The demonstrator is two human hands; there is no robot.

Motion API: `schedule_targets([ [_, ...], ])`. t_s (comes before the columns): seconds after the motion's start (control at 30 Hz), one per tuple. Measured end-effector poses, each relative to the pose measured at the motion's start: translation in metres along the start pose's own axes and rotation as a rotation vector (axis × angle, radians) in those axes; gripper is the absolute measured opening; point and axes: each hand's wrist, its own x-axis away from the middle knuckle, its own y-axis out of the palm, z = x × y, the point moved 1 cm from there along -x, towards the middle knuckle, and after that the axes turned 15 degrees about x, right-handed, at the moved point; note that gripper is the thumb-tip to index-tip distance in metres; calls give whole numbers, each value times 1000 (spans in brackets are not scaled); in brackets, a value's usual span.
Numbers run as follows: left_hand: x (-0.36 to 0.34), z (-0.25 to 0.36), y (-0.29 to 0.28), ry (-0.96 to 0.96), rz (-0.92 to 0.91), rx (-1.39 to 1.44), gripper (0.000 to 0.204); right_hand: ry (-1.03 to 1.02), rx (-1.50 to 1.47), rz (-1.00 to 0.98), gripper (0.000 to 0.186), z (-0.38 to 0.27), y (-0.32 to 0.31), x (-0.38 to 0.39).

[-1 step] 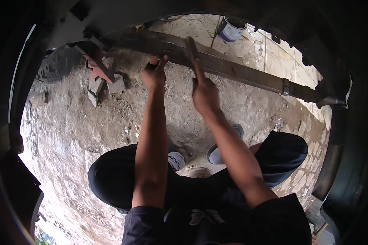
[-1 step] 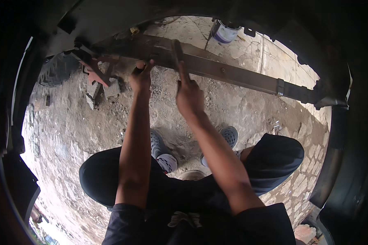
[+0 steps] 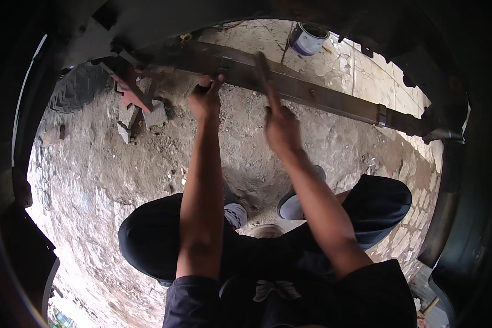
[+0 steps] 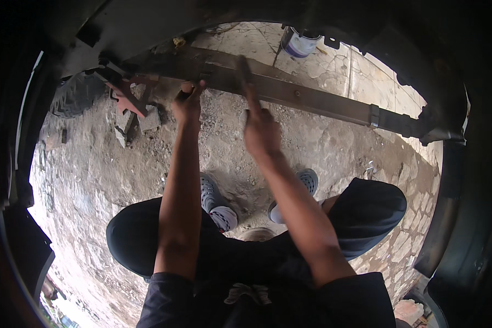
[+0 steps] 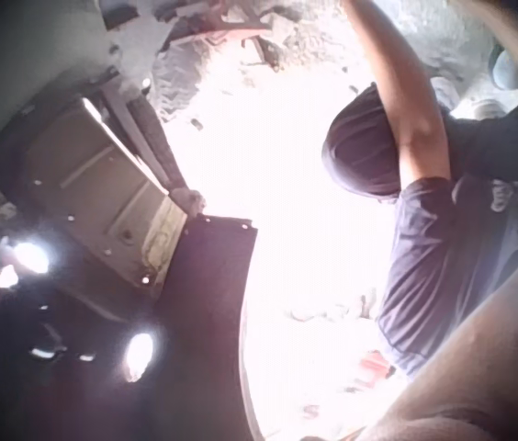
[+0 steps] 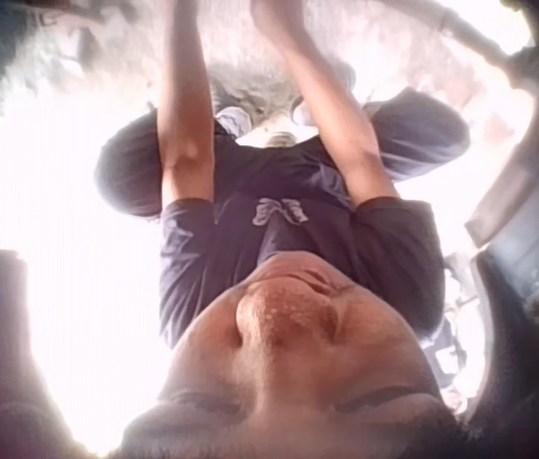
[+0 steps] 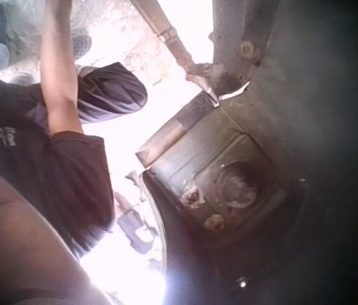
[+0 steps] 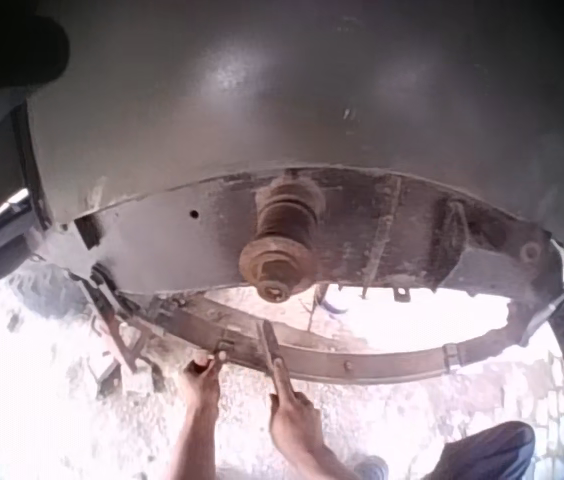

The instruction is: The person sits under a vehicle and uses a metal bar to scrape or adjust a component of the undercarriage. They repeatedly reposition the bar and apply pressure to different sections of the metal frame.

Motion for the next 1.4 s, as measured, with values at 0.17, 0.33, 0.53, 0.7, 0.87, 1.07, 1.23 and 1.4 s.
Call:
schedule_targets([
  [0.17, -8, -2, 0, -14, -20, -12, 65, 298, 318, -32, 74, 82, -55, 8],
  [0.33, -2, 0, 8, -59, -9, -53, 65, 221, -46, -40, 78, 6, -7, 0],
  [0.53, -9, -2, 10, -21, -21, -102, 68, 25, -128, -39, 78, -61, 15, -40],
  [0.7, -11, -8, 5, -7, -29, -27, 65, -22, -4, 3, 72, 33, -19, -1],
  [0.87, -10, -7, 0, -15, -18, -31, 62, 129, 167, -167, 71, 62, -83, 41],
  [1.07, -5, -2, 5, 26, 3, -80, 65, -21, 73, -96, 68, 56, -58, 16],
  [1.23, -4, 0, 7, -10, 4, -104, 66, -31, 129, -92, 67, 34, -36, -57],
  [1.4, -7, 1, 3, -19, -3, -128, 66, -75, 189, -45, 72, 53, -36, -29],
])
